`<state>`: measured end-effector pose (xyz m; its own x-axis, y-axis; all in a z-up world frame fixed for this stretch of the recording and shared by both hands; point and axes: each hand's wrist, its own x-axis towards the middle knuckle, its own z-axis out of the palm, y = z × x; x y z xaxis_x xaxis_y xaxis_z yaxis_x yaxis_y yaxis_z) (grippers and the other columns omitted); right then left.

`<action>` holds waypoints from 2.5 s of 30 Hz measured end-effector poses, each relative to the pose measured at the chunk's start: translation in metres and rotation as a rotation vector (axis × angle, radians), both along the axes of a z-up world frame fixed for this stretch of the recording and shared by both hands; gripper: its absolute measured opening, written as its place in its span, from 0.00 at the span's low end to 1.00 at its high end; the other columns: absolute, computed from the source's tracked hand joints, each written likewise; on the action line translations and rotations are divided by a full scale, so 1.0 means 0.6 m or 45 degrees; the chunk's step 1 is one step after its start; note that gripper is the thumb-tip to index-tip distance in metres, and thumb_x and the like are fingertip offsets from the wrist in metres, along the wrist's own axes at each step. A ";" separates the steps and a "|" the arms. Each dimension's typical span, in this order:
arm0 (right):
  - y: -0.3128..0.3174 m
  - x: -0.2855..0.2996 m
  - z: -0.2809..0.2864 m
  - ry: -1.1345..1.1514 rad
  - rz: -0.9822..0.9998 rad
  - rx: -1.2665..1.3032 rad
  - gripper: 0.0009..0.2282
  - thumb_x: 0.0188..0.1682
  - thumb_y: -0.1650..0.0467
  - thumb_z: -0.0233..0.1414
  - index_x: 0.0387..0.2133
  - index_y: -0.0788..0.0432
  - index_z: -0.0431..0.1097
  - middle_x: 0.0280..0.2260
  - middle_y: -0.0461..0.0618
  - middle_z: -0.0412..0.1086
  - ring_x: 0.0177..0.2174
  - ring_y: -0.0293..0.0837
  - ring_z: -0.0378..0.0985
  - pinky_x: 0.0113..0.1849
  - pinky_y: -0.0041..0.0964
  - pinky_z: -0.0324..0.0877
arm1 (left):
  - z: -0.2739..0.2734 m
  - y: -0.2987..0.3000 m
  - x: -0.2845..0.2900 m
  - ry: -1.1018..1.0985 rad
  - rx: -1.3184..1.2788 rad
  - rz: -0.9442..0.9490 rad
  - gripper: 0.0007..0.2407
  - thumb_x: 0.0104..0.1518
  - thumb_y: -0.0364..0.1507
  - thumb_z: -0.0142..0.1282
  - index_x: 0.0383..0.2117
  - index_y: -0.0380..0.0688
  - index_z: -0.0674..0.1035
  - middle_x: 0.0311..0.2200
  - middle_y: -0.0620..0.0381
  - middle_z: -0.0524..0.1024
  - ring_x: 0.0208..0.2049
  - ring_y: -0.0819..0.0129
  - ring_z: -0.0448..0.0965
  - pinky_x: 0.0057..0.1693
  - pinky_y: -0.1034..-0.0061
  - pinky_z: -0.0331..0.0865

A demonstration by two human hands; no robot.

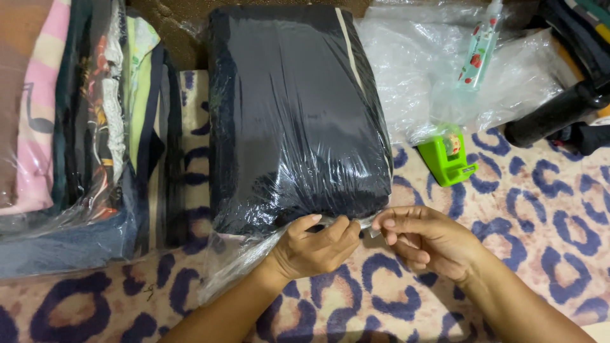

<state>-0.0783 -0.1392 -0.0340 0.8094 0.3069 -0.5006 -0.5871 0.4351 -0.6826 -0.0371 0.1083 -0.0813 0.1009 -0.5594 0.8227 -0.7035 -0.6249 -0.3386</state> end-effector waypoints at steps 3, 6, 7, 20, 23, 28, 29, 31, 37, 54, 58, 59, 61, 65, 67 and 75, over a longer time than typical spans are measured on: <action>0.003 -0.002 -0.003 0.061 -0.020 -0.011 0.10 0.50 0.76 0.52 0.41 0.75 0.75 0.22 0.55 0.74 0.07 0.32 0.59 0.08 0.24 0.48 | 0.004 0.002 -0.001 -0.004 0.008 -0.002 0.04 0.65 0.34 0.58 0.32 0.67 0.81 0.41 0.82 0.76 0.48 0.89 0.70 0.63 0.67 0.45; 0.001 -0.006 -0.010 0.059 -0.088 -0.045 0.11 0.51 0.75 0.52 0.41 0.76 0.76 0.23 0.58 0.75 0.06 0.33 0.59 0.08 0.25 0.51 | 0.000 0.002 -0.001 0.026 0.011 -0.018 0.04 0.64 0.34 0.60 0.33 0.68 0.83 0.42 0.82 0.77 0.48 0.90 0.70 0.64 0.67 0.45; 0.002 -0.005 -0.007 0.059 -0.091 -0.044 0.11 0.51 0.75 0.52 0.41 0.76 0.76 0.23 0.58 0.75 0.06 0.33 0.59 0.08 0.25 0.51 | -0.002 0.002 -0.001 0.025 0.012 -0.020 0.04 0.64 0.34 0.60 0.33 0.68 0.83 0.42 0.82 0.77 0.48 0.90 0.70 0.64 0.67 0.45; 0.005 0.000 0.011 0.112 -0.037 -0.086 0.18 0.56 0.69 0.47 0.44 0.79 0.76 0.25 0.56 0.75 0.06 0.34 0.59 0.08 0.27 0.54 | 0.017 -0.001 0.000 0.187 -0.006 -0.152 0.03 0.63 0.30 0.60 0.34 0.60 0.84 0.49 0.73 0.79 0.45 0.87 0.72 0.49 0.75 0.48; 0.003 -0.004 0.010 0.122 -0.028 -0.084 0.19 0.57 0.69 0.46 0.44 0.79 0.75 0.25 0.56 0.75 0.06 0.34 0.58 0.08 0.26 0.55 | 0.028 -0.002 0.002 0.225 -0.015 -0.167 0.03 0.63 0.28 0.59 0.33 0.56 0.84 0.45 0.72 0.80 0.42 0.84 0.73 0.53 0.73 0.46; 0.002 -0.008 0.005 0.130 -0.040 -0.068 0.20 0.57 0.68 0.45 0.46 0.78 0.75 0.25 0.55 0.75 0.06 0.32 0.58 0.07 0.24 0.55 | 0.029 -0.004 0.004 0.247 -0.022 -0.183 0.03 0.62 0.27 0.60 0.32 0.54 0.83 0.42 0.72 0.79 0.40 0.84 0.74 0.54 0.73 0.45; 0.002 -0.007 0.004 0.118 -0.040 -0.056 0.20 0.57 0.68 0.45 0.46 0.79 0.74 0.25 0.56 0.75 0.06 0.32 0.59 0.07 0.24 0.56 | 0.030 -0.004 0.004 0.237 -0.010 -0.174 0.03 0.62 0.27 0.59 0.32 0.55 0.82 0.42 0.72 0.79 0.40 0.84 0.74 0.54 0.73 0.45; 0.001 -0.006 0.002 0.102 -0.038 -0.043 0.20 0.57 0.68 0.45 0.46 0.79 0.74 0.24 0.56 0.75 0.06 0.32 0.59 0.07 0.24 0.56 | 0.030 -0.003 0.003 0.224 0.003 -0.163 0.03 0.62 0.28 0.59 0.31 0.55 0.82 0.42 0.72 0.79 0.40 0.84 0.74 0.54 0.73 0.46; -0.005 -0.008 -0.007 0.106 -0.041 -0.063 0.17 0.55 0.71 0.47 0.45 0.79 0.76 0.23 0.56 0.75 0.06 0.35 0.61 0.08 0.26 0.57 | 0.026 -0.003 0.003 0.206 0.006 -0.142 0.04 0.63 0.29 0.60 0.31 0.57 0.80 0.44 0.74 0.78 0.43 0.84 0.73 0.56 0.72 0.44; 0.001 -0.046 -0.041 -0.965 -0.138 -1.301 0.19 0.34 0.80 0.65 0.42 0.58 0.79 0.23 0.41 0.69 0.17 0.31 0.65 0.19 0.23 0.62 | 0.065 -0.006 -0.004 0.440 -0.026 -0.148 0.02 0.62 0.28 0.55 0.34 0.53 0.78 0.38 0.73 0.75 0.38 0.81 0.71 0.51 0.72 0.48; 0.041 -0.042 -0.021 -1.570 -0.156 -1.642 0.14 0.37 0.77 0.61 0.38 0.59 0.76 0.32 0.48 0.75 0.20 0.34 0.70 0.21 0.23 0.70 | 0.055 -0.014 -0.003 0.473 -0.064 -0.159 0.02 0.63 0.29 0.58 0.32 0.55 0.78 0.36 0.75 0.77 0.39 0.80 0.70 0.53 0.69 0.47; 0.052 -0.043 -0.005 -1.743 -0.152 -1.794 0.11 0.38 0.77 0.62 0.36 0.59 0.77 0.31 0.48 0.73 0.20 0.35 0.68 0.22 0.25 0.66 | 0.058 -0.013 -0.004 0.490 -0.070 -0.158 0.03 0.60 0.27 0.60 0.31 0.53 0.78 0.36 0.74 0.76 0.39 0.78 0.71 0.52 0.68 0.48; 0.063 -0.042 0.008 -1.916 -0.143 -1.941 0.09 0.39 0.77 0.62 0.35 0.60 0.78 0.30 0.48 0.71 0.19 0.37 0.65 0.22 0.28 0.63 | 0.061 -0.013 -0.007 0.508 -0.076 -0.155 0.04 0.58 0.26 0.61 0.30 0.52 0.77 0.36 0.72 0.76 0.39 0.76 0.71 0.52 0.68 0.50; 0.060 -0.035 0.000 -2.018 -0.137 -1.955 0.03 0.41 0.77 0.61 0.28 0.63 0.77 0.29 0.50 0.72 0.23 0.40 0.70 0.25 0.30 0.67 | 0.063 -0.013 -0.007 0.581 -0.088 -0.152 0.06 0.57 0.27 0.63 0.31 0.52 0.75 0.34 0.71 0.75 0.39 0.75 0.70 0.54 0.65 0.50; 0.059 -0.034 0.001 -2.060 -0.104 -1.963 0.01 0.42 0.76 0.60 0.26 0.62 0.76 0.29 0.49 0.72 0.24 0.39 0.71 0.25 0.30 0.68 | 0.065 -0.012 -0.007 0.600 -0.080 -0.156 0.06 0.56 0.27 0.64 0.31 0.52 0.76 0.35 0.71 0.76 0.40 0.75 0.71 0.55 0.64 0.50; 0.058 -0.033 -0.014 -2.287 -0.072 -2.256 0.10 0.45 0.74 0.56 0.39 0.62 0.77 0.35 0.51 0.75 0.26 0.41 0.70 0.25 0.30 0.63 | 0.087 -0.011 -0.011 0.743 -0.150 -0.241 0.06 0.54 0.26 0.64 0.30 0.48 0.76 0.32 0.67 0.78 0.37 0.71 0.71 0.53 0.62 0.53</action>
